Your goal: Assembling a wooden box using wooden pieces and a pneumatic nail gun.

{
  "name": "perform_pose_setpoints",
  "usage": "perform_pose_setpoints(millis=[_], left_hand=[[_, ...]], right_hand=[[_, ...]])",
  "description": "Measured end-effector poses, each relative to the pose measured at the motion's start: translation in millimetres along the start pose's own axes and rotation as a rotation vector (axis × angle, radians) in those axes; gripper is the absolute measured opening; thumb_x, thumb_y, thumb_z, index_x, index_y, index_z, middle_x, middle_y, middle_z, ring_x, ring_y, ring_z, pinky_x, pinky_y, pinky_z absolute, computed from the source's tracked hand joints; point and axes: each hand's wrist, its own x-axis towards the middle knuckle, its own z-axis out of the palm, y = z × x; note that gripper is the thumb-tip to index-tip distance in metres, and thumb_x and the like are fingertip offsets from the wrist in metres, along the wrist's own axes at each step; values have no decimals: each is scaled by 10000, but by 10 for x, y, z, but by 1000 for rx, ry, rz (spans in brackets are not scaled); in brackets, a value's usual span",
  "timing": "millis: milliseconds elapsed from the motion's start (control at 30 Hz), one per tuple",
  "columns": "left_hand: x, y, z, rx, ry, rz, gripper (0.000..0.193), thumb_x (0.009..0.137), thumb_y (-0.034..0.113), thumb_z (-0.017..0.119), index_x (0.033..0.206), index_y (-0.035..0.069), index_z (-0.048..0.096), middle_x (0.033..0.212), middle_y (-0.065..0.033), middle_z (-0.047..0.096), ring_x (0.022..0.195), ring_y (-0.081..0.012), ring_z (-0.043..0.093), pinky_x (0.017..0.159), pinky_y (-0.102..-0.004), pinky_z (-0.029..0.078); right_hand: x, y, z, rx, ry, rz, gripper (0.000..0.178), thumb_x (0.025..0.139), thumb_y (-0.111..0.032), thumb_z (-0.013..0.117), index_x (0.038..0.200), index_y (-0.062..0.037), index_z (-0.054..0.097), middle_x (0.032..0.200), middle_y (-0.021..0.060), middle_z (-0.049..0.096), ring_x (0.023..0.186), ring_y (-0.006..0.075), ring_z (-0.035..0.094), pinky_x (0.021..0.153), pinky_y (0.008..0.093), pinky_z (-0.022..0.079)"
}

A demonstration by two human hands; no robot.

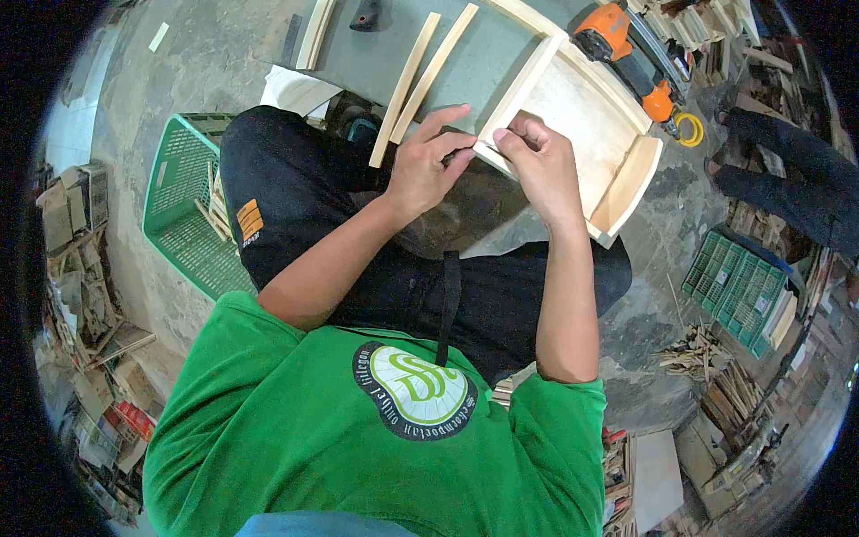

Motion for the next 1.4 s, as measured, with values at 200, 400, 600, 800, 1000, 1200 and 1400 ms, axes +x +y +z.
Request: perform_pose_setpoints(millis=[200, 400, 600, 800, 1000, 1200, 1400], left_hand=[[11, -35, -7, -11, -17, 20, 181, 838, 39, 800, 1010, 61, 749, 1376, -80, 643, 1160, -289, 684, 922, -374, 576], [29, -60, -15, -2, -45, 37, 179, 841, 38, 798, 1009, 70, 746, 1365, -79, 648, 1152, -285, 684, 911, -369, 575], [48, -122, 12, -55, 15, 103, 149, 853, 61, 792, 992, 72, 740, 1338, -70, 653, 986, -282, 733, 801, -364, 595], [11, -168, 58, -230, -21, 34, 219, 868, -58, 753, 1060, 48, 752, 1391, -119, 622, 1172, -229, 689, 887, -309, 592], [29, -147, 45, -130, 9, 35, 151, 842, 33, 782, 986, 68, 748, 1326, -67, 664, 863, -249, 739, 729, -358, 584], [28, -167, 53, -120, 30, 67, 144, 852, 30, 777, 982, 81, 743, 1323, -68, 667, 828, -238, 741, 706, -365, 584], [19, -176, 51, -142, 6, 88, 170, 864, -69, 752, 1003, 29, 742, 1379, -107, 630, 1041, -163, 725, 756, -275, 588]], right_hand=[[-23, -59, 36, 17, 13, 19, 252, 959, -169, 698, 1091, 42, 729, 937, 20, 705, 850, 82, 617, 786, 256, 495], [-51, -115, 29, 8, 16, 20, 290, 964, -167, 693, 1151, 52, 731, 1008, 60, 739, 910, 109, 655, 843, 270, 516], [-23, -14, 36, 60, 9, -2, 356, 953, -197, 723, 1191, 66, 705, 1053, 102, 754, 949, 124, 682, 852, 270, 527], [-494, 221, 294, -520, 403, -489, 362, 871, -168, 740, 1191, -10, 674, 1090, 161, 732, 1000, 325, 698, 932, 428, 527], [-529, 336, 448, -815, 369, -680, 489, 786, -169, 755, 1263, -99, 671, 1250, 70, 630, 1145, 289, 591, 965, 449, 441], [-523, 286, 528, -858, 400, -626, 502, 771, -166, 763, 1265, -120, 686, 1217, 79, 627, 1138, 289, 583, 968, 438, 431], [-377, 420, 407, -454, 407, -599, 351, 847, -150, 695, 1186, -59, 680, 1114, 114, 679, 1087, 298, 644, 955, 432, 476]])
